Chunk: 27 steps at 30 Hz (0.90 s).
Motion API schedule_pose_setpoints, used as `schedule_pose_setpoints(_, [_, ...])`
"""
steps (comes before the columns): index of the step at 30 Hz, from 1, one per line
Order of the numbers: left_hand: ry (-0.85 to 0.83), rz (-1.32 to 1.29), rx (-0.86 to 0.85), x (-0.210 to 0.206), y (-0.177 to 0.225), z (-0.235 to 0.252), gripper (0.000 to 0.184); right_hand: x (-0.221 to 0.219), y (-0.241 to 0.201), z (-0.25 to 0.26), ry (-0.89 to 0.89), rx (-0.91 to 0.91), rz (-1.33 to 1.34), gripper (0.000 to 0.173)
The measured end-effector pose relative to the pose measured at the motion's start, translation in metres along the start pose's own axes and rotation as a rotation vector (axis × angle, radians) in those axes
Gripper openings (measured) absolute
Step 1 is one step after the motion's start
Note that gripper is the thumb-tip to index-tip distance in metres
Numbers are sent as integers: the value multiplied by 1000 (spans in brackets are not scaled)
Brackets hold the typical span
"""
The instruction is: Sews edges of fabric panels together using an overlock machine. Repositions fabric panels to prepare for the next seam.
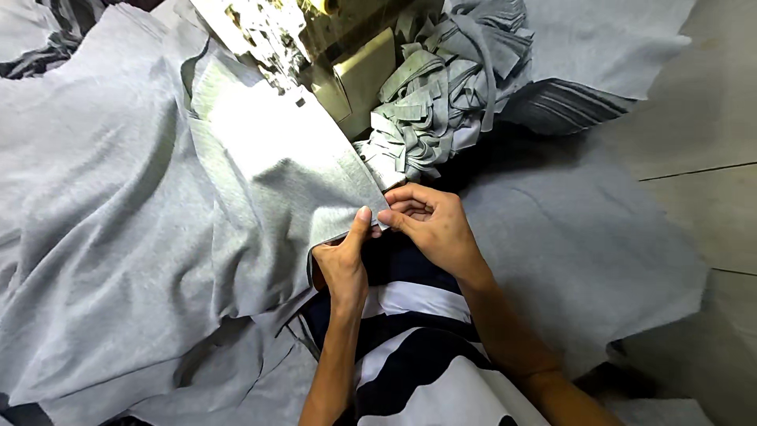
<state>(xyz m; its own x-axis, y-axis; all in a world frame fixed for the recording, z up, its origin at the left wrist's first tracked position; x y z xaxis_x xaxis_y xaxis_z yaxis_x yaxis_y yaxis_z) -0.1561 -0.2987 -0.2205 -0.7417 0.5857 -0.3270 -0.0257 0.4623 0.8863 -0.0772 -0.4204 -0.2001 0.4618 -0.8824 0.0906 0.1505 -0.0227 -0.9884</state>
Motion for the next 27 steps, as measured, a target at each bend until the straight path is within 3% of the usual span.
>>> schedule_pose_setpoints(6, [36, 57, -31, 1, -3, 1, 20, 2, 0, 1, -26, -28, 36, 23])
schedule_pose_setpoints(20, [31, 33, -65, -1, -8, -1, 31, 3, 9, 3, -7, -5, 80, 11])
schedule_pose_setpoints(27, [32, 51, -43, -4, -6, -3, 24, 4, 12, 13, -101, 8, 63, 17])
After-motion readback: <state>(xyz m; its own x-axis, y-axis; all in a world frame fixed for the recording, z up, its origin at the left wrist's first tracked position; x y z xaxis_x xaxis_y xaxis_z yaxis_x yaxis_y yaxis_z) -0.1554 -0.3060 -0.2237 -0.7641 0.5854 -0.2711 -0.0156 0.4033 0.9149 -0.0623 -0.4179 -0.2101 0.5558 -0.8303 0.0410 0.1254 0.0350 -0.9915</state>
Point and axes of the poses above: each hand's wrist, its own z-axis towards the middle knuckle, its own x-axis out of the back of the hand, y = z × x, the point moved 1 cm from there along z, towards the middle knuckle, and after that the axes turned 9 degrees about x, right-handed, at the moved point
